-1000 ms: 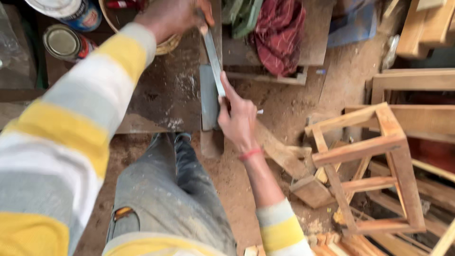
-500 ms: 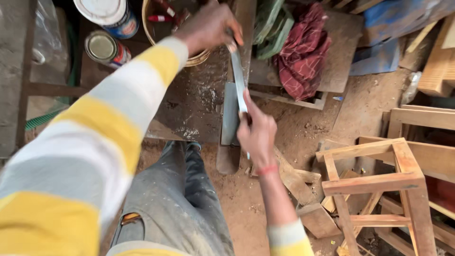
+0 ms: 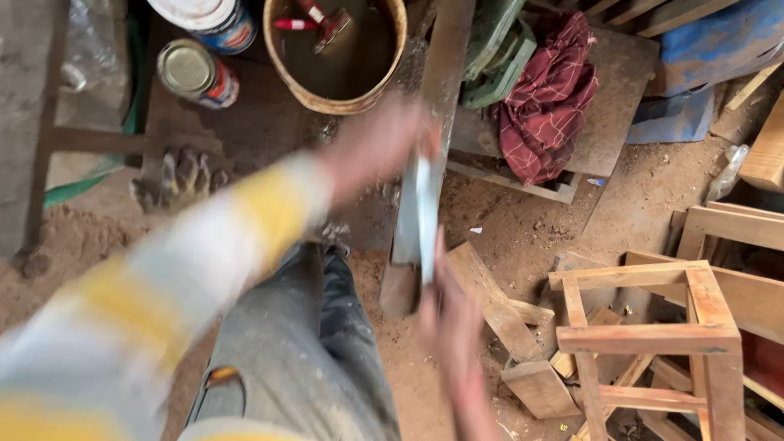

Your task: The person rubs a long metal strip against a sharpening stone fixed to a wooden bench, periodically dipping the strip into a container of dark liquid and wiping the edge with their hands.

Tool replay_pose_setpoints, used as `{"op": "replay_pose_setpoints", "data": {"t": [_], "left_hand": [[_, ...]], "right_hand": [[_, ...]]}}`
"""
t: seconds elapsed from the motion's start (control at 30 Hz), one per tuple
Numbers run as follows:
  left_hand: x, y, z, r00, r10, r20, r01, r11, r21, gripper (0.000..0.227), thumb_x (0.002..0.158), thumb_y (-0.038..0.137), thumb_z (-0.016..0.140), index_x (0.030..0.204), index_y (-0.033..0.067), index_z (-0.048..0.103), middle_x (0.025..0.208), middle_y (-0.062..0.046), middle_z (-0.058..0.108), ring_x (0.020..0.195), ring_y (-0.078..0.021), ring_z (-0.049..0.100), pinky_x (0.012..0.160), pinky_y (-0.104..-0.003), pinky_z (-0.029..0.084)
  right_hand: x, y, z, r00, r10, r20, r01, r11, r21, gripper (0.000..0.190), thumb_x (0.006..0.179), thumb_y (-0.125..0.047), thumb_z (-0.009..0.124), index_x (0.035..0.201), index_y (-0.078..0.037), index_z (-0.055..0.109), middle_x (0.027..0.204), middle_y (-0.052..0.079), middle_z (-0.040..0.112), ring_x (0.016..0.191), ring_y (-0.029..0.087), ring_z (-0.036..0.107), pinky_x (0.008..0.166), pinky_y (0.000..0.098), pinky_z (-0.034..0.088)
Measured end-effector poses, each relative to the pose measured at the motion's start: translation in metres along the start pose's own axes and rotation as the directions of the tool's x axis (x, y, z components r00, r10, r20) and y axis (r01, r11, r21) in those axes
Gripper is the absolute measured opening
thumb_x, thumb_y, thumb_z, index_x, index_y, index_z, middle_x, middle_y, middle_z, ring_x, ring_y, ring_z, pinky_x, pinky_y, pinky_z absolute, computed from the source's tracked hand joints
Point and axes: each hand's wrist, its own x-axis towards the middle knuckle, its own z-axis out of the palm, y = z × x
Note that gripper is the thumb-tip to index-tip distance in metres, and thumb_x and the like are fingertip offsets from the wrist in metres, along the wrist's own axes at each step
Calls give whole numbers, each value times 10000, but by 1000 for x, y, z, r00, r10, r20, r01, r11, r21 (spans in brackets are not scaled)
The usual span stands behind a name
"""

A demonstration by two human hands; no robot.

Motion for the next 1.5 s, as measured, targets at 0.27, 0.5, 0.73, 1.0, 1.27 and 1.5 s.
{"op": "replay_pose_setpoints", "data": {"t": [0.27, 0.5, 0.73, 1.0, 1.27, 1.5], "left_hand": [[56, -20, -34, 978, 188, 91, -187, 982, -19, 160, 884, 1, 741, 909, 140, 817, 957, -81, 755, 869, -227, 724, 812, -417, 583], [-100, 74, 16, 991, 128, 26, -126, 990, -61, 170, 903, 59, 612, 903, 170, 740, 944, -48, 727, 946, -261, 685, 873, -436, 539], [91, -28, -54, 998, 54, 45, -58, 995, 84, 136, 812, 67, 770, 934, 115, 806, 985, -85, 749, 847, -230, 718, 754, -394, 564], [-79, 54, 14, 992, 124, 8, -123, 989, -77, 132, 884, 20, 731, 843, 144, 749, 899, -106, 681, 940, -271, 643, 829, -414, 525], [19, -13, -11, 996, 79, -47, -89, 955, -283, 154, 959, 8, 603, 941, 73, 740, 1003, -150, 672, 950, -276, 666, 821, -431, 560], [51, -13, -40, 977, 208, -41, -208, 978, -12, 102, 879, 18, 736, 892, 100, 796, 947, -89, 757, 870, -235, 738, 792, -404, 578]], "right_hand": [[56, -3, 8, 1000, 17, -3, -17, 998, -59, 682, 875, 79, 574, 1529, -110, 520, 770, 236, 662, 559, 245, 582, 562, 385, 477], [-128, -16, 3, 914, 389, -117, -405, 895, -188, 581, 787, 33, 738, 1325, -185, 699, 710, 129, 761, 438, 139, 606, 484, 297, 503], [113, -7, 13, 999, 44, 5, -43, 994, -104, 572, 871, 57, 599, 1433, -50, 625, 715, 239, 655, 511, 309, 552, 565, 397, 497], [-85, -25, -13, 978, 205, 40, -201, 975, -91, 683, 817, 118, 577, 1462, -103, 564, 627, 178, 595, 451, 156, 598, 442, 344, 444], [29, 15, 1, 994, -95, 53, 106, 958, -266, 692, 769, 49, 657, 1453, -6, 567, 657, 214, 617, 562, 354, 613, 581, 460, 450], [62, -3, 3, 981, -184, -56, 186, 982, 16, 690, 842, 91, 534, 1515, -61, 522, 991, 259, 707, 742, 324, 731, 700, 384, 575]]}}
